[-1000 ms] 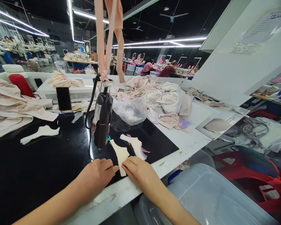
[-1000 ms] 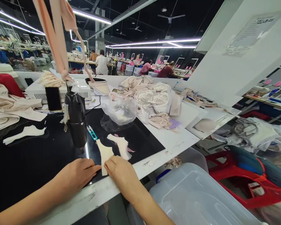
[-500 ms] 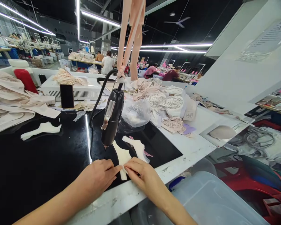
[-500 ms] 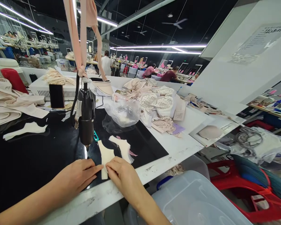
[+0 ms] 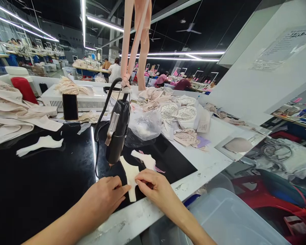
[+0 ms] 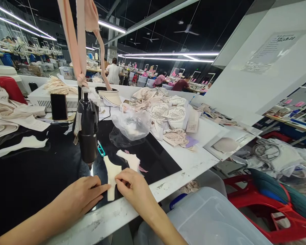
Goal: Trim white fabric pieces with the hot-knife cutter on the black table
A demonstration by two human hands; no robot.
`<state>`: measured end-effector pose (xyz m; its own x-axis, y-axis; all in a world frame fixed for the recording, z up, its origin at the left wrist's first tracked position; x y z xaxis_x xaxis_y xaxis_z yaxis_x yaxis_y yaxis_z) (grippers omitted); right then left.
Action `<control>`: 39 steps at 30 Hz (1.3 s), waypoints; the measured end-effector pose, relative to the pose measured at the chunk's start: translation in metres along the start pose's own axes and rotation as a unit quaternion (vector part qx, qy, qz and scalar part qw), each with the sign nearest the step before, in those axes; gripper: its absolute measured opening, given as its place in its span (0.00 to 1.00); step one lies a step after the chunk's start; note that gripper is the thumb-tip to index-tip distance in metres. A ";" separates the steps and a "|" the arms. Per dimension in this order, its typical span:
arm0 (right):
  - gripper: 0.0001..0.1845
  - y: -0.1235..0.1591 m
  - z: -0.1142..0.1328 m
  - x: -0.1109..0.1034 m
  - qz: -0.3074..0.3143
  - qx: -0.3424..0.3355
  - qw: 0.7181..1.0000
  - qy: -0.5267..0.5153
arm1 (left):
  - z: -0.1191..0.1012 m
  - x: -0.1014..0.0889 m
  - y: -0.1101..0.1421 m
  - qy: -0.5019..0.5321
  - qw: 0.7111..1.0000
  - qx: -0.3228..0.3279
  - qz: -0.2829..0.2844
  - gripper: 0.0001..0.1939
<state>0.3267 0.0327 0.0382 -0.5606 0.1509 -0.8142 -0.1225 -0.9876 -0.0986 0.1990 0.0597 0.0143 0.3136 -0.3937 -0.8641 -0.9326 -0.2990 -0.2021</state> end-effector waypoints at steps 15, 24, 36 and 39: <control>0.10 -0.011 -0.014 0.004 0.042 0.077 0.993 -0.079 | 0.000 -0.002 -0.002 0.004 1.000 -0.011 0.011 0.14; 0.09 -0.009 -0.015 0.006 0.057 0.089 0.988 -0.110 | 0.003 0.000 -0.002 0.020 0.999 -0.029 0.017 0.20; 0.15 -0.039 -0.008 -0.068 -0.193 0.025 0.954 -0.226 | 0.005 -0.003 -0.003 0.047 0.999 -0.022 -0.001 0.19; 0.13 -0.027 0.006 -0.090 -0.268 -0.027 0.933 -0.240 | 0.005 -0.004 -0.005 0.058 0.998 -0.025 -0.006 0.19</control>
<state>0.3751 0.0458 0.1179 -0.7347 0.6132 -0.2903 -0.4561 -0.7632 -0.4578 0.2012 0.0667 0.0166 0.3458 -0.4870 -0.8020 -0.9194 -0.3465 -0.1860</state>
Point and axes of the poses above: each hand's wrist, its own y-axis away from the middle knuckle, its own x-axis out of the palm, z = x × y, the point moved 9 cm from there along -y, towards the middle knuckle, and after that the axes turned 12 degrees about y, right-handed, at the moved point
